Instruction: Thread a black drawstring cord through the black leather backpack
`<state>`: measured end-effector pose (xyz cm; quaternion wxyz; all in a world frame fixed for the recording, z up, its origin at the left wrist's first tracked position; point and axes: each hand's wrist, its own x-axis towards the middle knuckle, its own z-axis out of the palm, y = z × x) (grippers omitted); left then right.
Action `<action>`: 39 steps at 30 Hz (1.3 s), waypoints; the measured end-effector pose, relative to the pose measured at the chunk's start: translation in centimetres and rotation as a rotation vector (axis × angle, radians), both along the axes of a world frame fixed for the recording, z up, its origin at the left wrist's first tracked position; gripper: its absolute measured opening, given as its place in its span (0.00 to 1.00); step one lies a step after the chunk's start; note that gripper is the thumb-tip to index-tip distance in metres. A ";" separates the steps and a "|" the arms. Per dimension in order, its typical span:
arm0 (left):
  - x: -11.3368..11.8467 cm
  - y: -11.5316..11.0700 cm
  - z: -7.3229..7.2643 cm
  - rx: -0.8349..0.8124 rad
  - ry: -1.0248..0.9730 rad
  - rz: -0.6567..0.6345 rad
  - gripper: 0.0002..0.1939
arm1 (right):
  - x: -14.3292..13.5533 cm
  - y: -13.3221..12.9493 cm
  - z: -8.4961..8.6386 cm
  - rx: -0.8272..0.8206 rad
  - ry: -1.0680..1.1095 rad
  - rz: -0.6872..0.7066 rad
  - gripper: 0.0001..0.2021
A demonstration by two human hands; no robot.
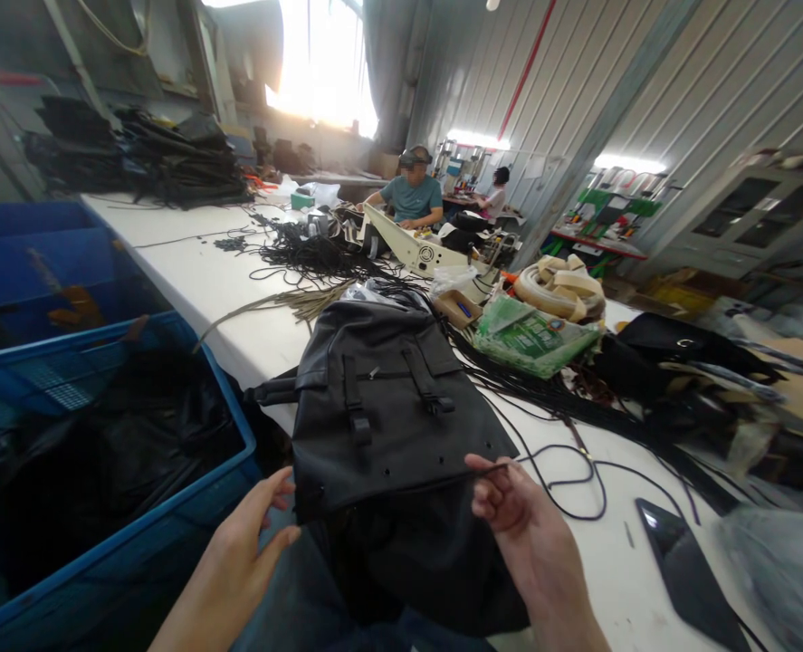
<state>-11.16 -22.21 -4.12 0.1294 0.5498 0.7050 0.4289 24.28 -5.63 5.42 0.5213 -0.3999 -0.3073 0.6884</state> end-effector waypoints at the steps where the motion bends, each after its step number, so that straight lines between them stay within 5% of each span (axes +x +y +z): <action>1: 0.2 0.3 0.1 0.023 0.040 0.005 0.27 | 0.6 0.4 0.1 -0.045 0.072 -0.036 0.18; 9: 1.2 1.5 1.1 0.118 0.236 0.063 0.21 | 1.7 1.0 0.6 -0.111 0.194 -0.155 0.18; 20: 1.1 0.6 -3.7 0.126 0.357 -0.027 0.16 | 2.0 -0.1 -0.8 -0.010 0.032 -0.143 0.25; 28: 0.6 1.0 -4.4 0.318 0.548 -0.065 0.18 | 2.6 -0.1 -1.9 -0.006 0.043 -0.145 0.21; 39: 1.4 0.7 -7.8 0.169 0.093 -0.034 0.20 | 2.0 -0.6 -1.9 -0.047 0.022 -0.114 0.20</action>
